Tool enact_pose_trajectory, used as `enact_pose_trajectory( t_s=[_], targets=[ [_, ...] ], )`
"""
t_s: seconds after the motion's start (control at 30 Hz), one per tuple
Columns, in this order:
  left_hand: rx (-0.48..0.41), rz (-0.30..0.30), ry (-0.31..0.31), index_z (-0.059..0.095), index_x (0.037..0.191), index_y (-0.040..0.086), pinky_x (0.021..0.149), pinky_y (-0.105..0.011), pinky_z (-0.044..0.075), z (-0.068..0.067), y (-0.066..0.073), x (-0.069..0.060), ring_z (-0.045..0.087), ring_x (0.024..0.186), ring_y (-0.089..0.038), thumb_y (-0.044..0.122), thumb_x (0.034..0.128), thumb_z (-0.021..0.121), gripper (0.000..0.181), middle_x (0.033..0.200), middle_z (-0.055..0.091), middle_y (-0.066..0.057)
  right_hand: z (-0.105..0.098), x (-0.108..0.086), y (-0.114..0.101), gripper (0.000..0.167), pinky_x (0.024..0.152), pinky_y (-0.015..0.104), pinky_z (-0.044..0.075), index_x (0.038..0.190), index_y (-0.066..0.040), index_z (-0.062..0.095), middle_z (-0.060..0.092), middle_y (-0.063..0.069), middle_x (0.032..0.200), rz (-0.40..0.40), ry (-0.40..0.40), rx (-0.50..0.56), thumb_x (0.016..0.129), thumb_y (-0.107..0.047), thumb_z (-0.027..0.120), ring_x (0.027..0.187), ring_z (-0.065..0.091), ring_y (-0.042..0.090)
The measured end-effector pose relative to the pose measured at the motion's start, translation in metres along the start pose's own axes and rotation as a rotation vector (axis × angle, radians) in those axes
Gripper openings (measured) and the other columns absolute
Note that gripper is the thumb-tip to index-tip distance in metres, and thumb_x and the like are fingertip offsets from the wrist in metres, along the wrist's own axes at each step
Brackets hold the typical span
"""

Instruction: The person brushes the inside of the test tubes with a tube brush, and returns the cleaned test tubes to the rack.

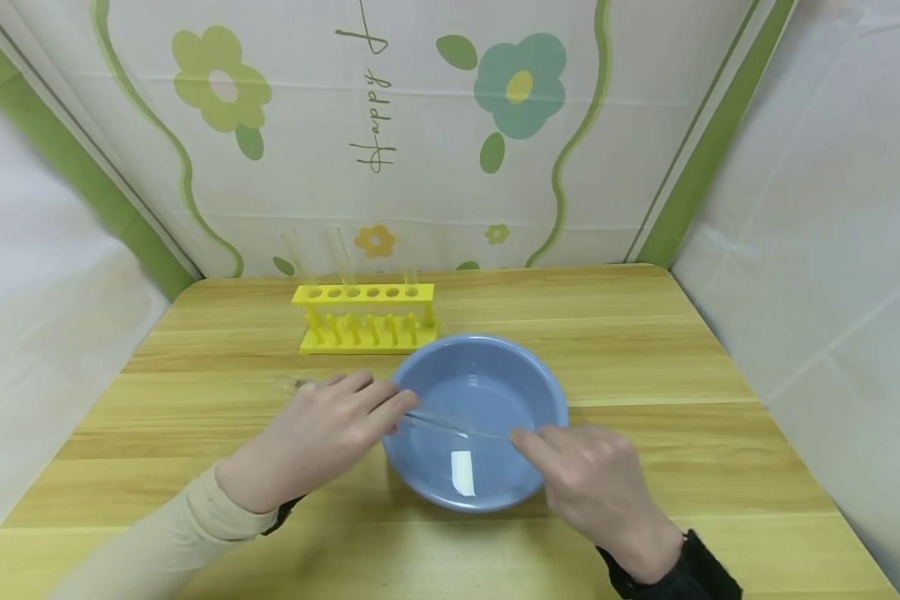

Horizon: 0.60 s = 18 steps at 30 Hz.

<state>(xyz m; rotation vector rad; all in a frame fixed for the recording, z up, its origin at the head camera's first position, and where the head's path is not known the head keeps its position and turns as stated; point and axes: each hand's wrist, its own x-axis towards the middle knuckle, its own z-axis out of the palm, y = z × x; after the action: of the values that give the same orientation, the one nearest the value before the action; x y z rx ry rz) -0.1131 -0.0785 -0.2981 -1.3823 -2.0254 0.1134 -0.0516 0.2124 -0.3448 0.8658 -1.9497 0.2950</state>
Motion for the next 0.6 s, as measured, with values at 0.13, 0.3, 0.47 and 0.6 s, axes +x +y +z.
enact_pose_trajectory(
  t_s=[0.13, 0.3, 0.47, 0.6],
  targets=[
    [-0.032, -0.030, 0.018, 0.067, 0.101, 0.008, 0.047, -0.022, 0.048, -0.001, -0.006, -0.002, 0.056, 0.059, -0.014, 0.010, 0.0810, 0.080, 0.024, 0.082, 0.064, 0.000, -0.005, 0.003, 0.003, 0.042, 0.039, 0.013, 0.013, 0.078, -0.010, 0.070, 0.035, -0.009, 0.053, -0.030, 0.038, -0.038, 0.083, 0.009, 0.033, 0.045, 0.020, 0.001],
    [-0.065, -0.040, 0.024, 0.066, 0.099, 0.008, 0.046, -0.022, 0.047, -0.002, -0.011, -0.006, 0.056, 0.059, -0.014, 0.017, 0.0792, 0.084, 0.028, 0.080, 0.063, 0.000, -0.006, -0.003, 0.009, 0.039, 0.038, 0.015, 0.014, 0.076, -0.008, 0.070, 0.040, -0.006, 0.054, -0.082, 0.092, -0.083, 0.082, 0.010, 0.036, 0.044, 0.020, 0.004],
    [-0.097, -0.052, -0.008, 0.066, 0.102, 0.007, 0.049, -0.025, 0.051, -0.003, -0.014, -0.009, 0.061, 0.064, -0.017, 0.020, 0.0768, 0.085, 0.035, 0.082, 0.065, -0.002, -0.008, -0.005, 0.014, 0.036, 0.036, 0.018, 0.014, 0.072, -0.006, 0.070, 0.040, -0.004, 0.051, -0.118, 0.142, -0.142, 0.083, 0.011, 0.040, 0.040, 0.025, 0.007],
    [-0.123, -0.061, -0.029, 0.066, 0.102, 0.007, 0.053, -0.027, 0.053, -0.005, -0.016, -0.011, 0.063, 0.068, -0.018, 0.023, 0.0740, 0.087, 0.039, 0.084, 0.066, -0.002, -0.010, -0.003, 0.016, 0.035, 0.037, 0.018, 0.012, 0.071, -0.005, 0.069, 0.037, -0.004, 0.050, -0.134, 0.158, -0.161, 0.083, 0.011, 0.041, 0.038, 0.026, 0.009]
  ],
)
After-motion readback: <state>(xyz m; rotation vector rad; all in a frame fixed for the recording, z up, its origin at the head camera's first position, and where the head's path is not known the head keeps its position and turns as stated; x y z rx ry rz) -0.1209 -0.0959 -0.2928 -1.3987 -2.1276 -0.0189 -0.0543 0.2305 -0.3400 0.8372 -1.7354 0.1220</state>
